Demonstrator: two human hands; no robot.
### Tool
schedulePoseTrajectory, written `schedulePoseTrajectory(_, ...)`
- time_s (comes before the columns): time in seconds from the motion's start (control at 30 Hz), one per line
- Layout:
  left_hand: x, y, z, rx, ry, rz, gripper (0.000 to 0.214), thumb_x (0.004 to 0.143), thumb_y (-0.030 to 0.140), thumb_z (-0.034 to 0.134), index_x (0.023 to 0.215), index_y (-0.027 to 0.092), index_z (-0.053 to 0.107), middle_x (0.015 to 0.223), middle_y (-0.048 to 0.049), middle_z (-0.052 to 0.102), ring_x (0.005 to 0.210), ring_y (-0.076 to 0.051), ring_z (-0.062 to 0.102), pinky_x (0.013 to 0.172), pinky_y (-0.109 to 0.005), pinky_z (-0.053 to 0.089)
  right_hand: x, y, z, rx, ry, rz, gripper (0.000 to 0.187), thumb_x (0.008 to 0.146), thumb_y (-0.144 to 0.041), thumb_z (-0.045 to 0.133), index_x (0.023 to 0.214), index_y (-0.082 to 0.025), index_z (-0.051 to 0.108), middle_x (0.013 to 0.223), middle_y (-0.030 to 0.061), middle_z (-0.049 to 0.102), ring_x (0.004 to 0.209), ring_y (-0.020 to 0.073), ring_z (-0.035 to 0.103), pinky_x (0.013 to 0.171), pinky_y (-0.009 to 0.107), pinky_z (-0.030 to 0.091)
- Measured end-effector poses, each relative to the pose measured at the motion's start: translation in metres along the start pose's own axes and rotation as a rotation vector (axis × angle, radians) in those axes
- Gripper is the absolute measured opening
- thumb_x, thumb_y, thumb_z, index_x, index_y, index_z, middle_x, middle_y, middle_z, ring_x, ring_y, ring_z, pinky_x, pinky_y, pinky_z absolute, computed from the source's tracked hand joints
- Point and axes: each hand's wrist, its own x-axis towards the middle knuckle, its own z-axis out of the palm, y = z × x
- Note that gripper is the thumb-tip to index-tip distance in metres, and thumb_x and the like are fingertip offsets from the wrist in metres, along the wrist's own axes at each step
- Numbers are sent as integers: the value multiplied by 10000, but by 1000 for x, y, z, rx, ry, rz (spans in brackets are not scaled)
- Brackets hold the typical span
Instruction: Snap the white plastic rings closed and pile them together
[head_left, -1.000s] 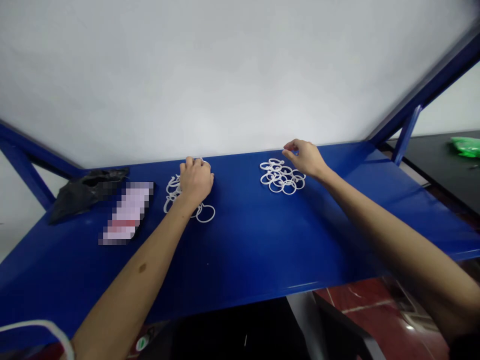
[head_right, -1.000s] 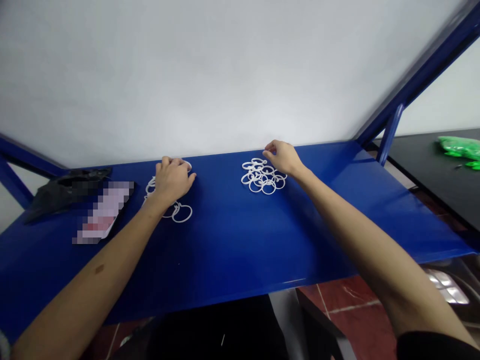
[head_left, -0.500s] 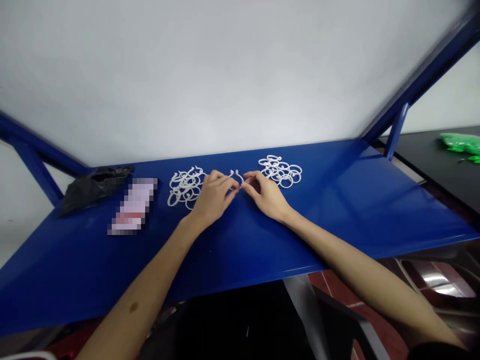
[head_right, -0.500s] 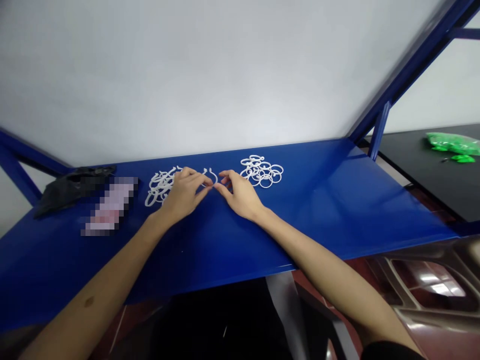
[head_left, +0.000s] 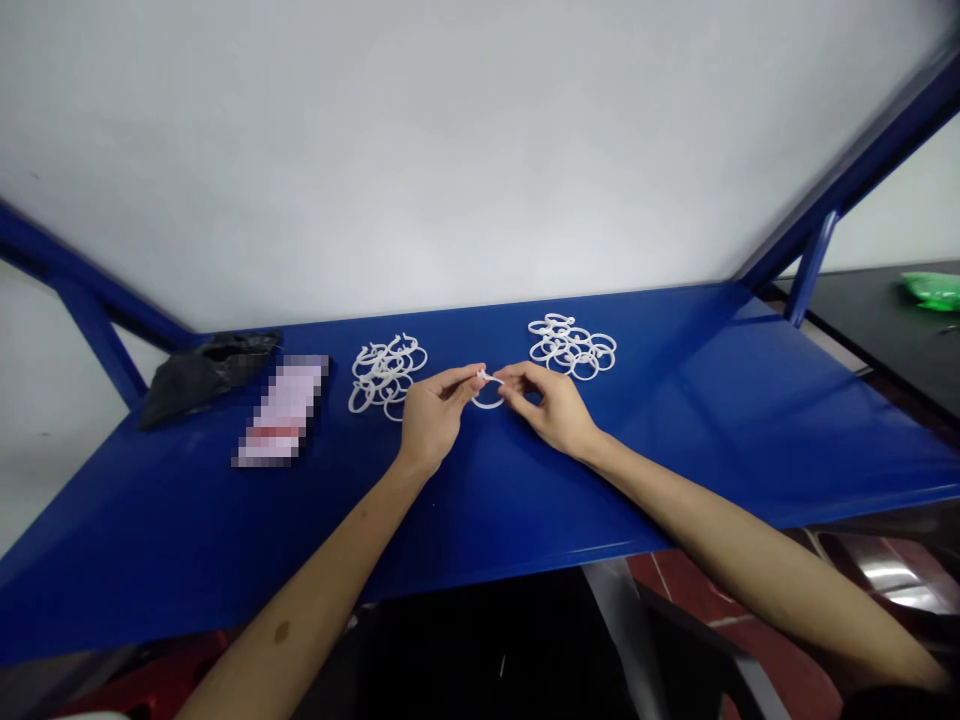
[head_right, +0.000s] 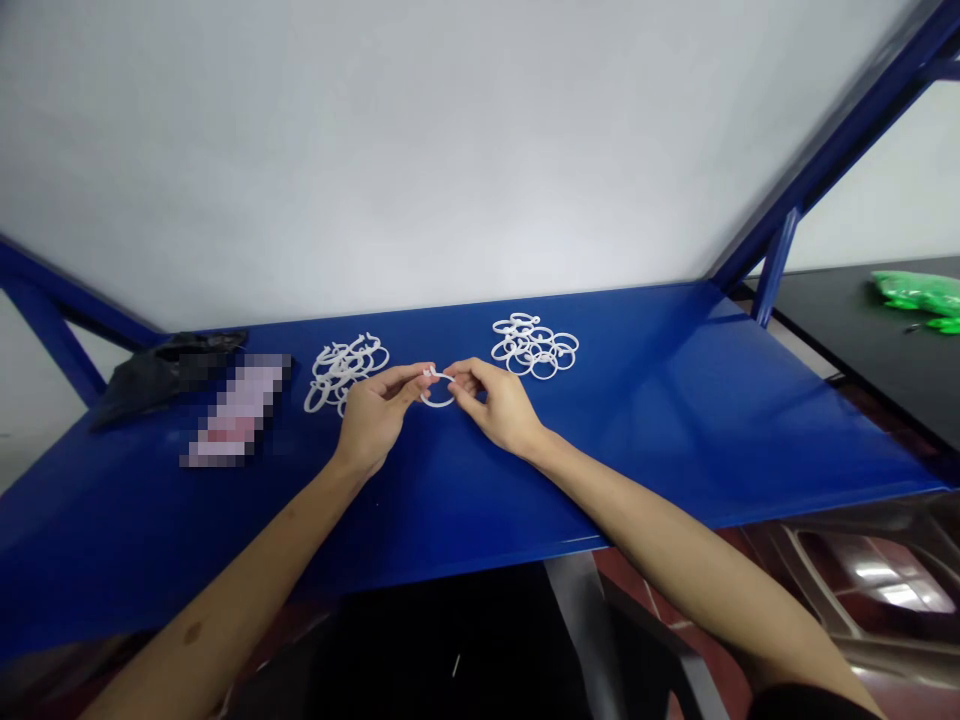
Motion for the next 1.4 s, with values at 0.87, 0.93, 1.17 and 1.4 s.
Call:
schedulePoseTrajectory(0.87,-4,-3,-1,260,-270,167,543,946,291,565,1472,213,454,931,-23,748,777,-154,678,751,-316,561,4,-10,-33,-245,-236,-255,171,991,-277,524,1036,-255,688,1033,68,694,934,214,664,845,409,572)
schedulePoseTrajectory(0.93,5,-11,-10,380,-165,259,487,934,322,602,1407,232,525,1087,-72,730,911,-194,674,805,-362,560,10,-7,-44,-283,-87,-185,129,959,-304,576,970,-262,698,963,59,707,871,219,665,810,410,574)
schedulePoseTrajectory(1.17,46,-35,-56,927,240,424,269,916,328,580,1113,197,707,1172,-149,675,1131,-364,506,955,-574,422,48,57,-112,-470,315,269,118,820,-289,672,876,-191,702,851,73,732,770,205,671,782,395,545)
schedulePoseTrajectory(1.4,50,-44,-60,1050,238,367,172,871,313,608,935,209,728,1071,-172,687,1093,-394,466,892,-612,386,53,95,-129,-493,270,433,145,781,-301,683,855,-181,718,830,69,740,743,196,666,749,386,529)
